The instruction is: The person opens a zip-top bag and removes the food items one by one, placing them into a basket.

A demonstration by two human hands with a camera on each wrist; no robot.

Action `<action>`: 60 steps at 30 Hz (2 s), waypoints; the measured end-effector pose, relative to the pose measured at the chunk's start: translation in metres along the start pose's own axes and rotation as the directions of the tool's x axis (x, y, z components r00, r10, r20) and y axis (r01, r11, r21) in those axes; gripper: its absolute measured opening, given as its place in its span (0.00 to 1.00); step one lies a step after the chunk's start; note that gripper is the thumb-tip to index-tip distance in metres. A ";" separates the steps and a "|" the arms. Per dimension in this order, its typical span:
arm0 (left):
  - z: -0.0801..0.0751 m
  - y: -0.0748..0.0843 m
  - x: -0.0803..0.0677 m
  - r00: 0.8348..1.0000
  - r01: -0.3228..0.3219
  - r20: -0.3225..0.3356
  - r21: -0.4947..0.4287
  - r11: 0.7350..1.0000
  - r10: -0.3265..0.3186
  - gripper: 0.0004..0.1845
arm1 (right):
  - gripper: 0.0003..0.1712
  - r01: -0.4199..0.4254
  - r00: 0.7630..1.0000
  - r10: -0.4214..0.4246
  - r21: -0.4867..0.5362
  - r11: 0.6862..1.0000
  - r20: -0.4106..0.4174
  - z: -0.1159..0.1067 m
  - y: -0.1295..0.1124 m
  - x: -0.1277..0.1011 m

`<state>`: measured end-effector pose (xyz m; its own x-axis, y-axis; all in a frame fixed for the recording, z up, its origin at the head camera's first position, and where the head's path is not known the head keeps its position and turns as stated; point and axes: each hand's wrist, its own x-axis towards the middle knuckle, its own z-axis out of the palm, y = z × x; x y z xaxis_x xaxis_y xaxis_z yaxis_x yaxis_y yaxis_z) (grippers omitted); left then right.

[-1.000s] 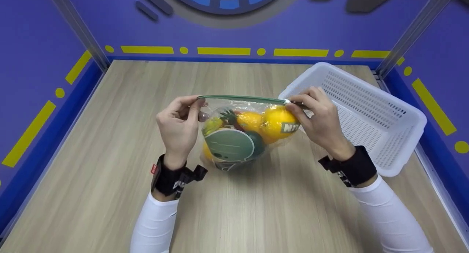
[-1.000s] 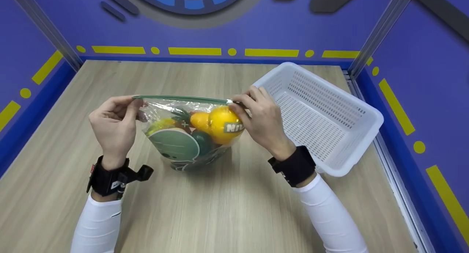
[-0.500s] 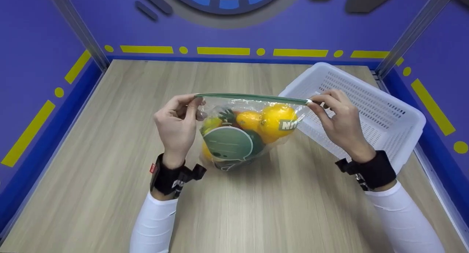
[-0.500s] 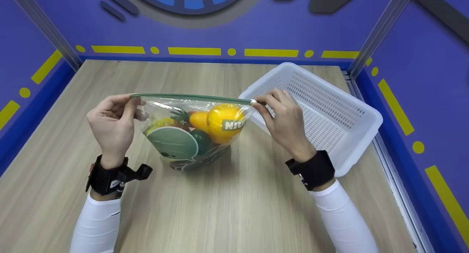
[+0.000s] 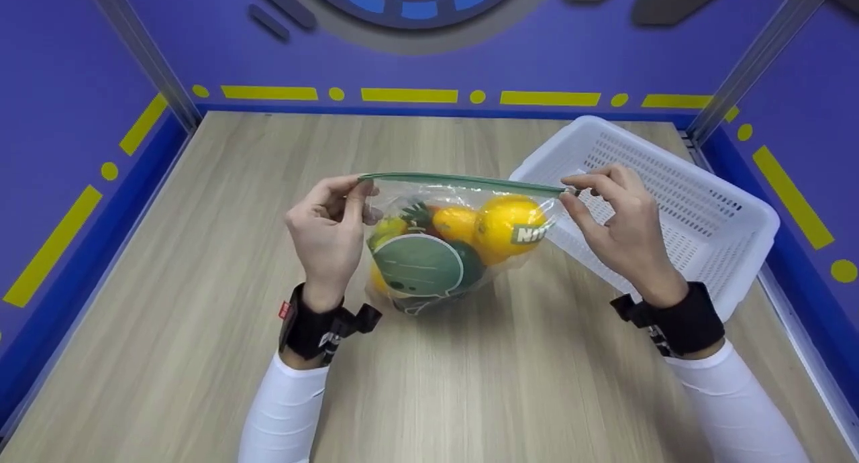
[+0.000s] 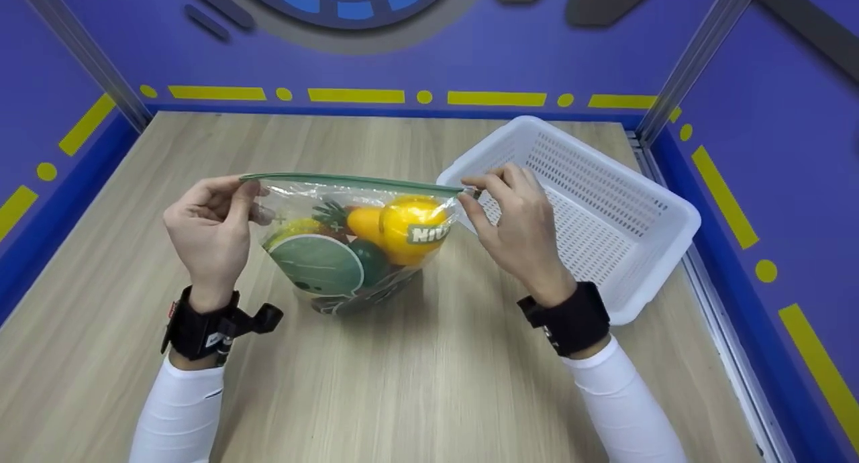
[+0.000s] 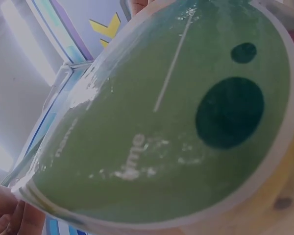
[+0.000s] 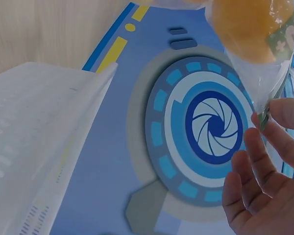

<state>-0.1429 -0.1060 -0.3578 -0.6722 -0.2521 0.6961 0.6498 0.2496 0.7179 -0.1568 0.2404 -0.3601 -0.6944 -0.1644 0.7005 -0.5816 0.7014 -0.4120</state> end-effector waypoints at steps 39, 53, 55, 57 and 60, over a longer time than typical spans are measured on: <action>0.000 -0.003 -0.001 1.000 0.002 -0.003 0.017 1.000 -0.002 0.06 | 0.12 0.219 0.975 -0.218 -0.034 0.975 0.037 0.063 -0.066 0.028; 0.002 0.006 -0.001 1.000 0.017 0.001 -0.016 1.000 -0.017 0.04 | 0.21 0.413 0.911 -0.409 0.152 0.898 -0.061 0.045 -0.079 0.011; 0.003 0.007 -0.001 1.000 0.009 0.006 -0.015 1.000 -0.009 0.05 | 0.21 0.418 0.908 -0.419 0.165 0.893 -0.029 0.041 -0.082 0.006; 0.004 0.007 -0.002 1.000 0.001 0.010 -0.015 1.000 -0.001 0.05 | 0.21 0.420 0.905 -0.426 0.171 0.891 0.000 0.038 -0.084 0.003; 0.004 0.006 -0.003 1.000 -0.002 0.009 -0.012 1.000 0.002 0.05 | 0.21 0.429 0.897 -0.440 0.169 0.887 0.031 0.034 -0.085 0.003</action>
<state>-0.1385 -0.0997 -0.3551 -0.6740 -0.2431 0.6976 0.6554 0.2389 0.7165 -0.1235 0.1564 -0.3431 -0.3802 -0.4775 0.7921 -0.8858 0.4345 -0.1632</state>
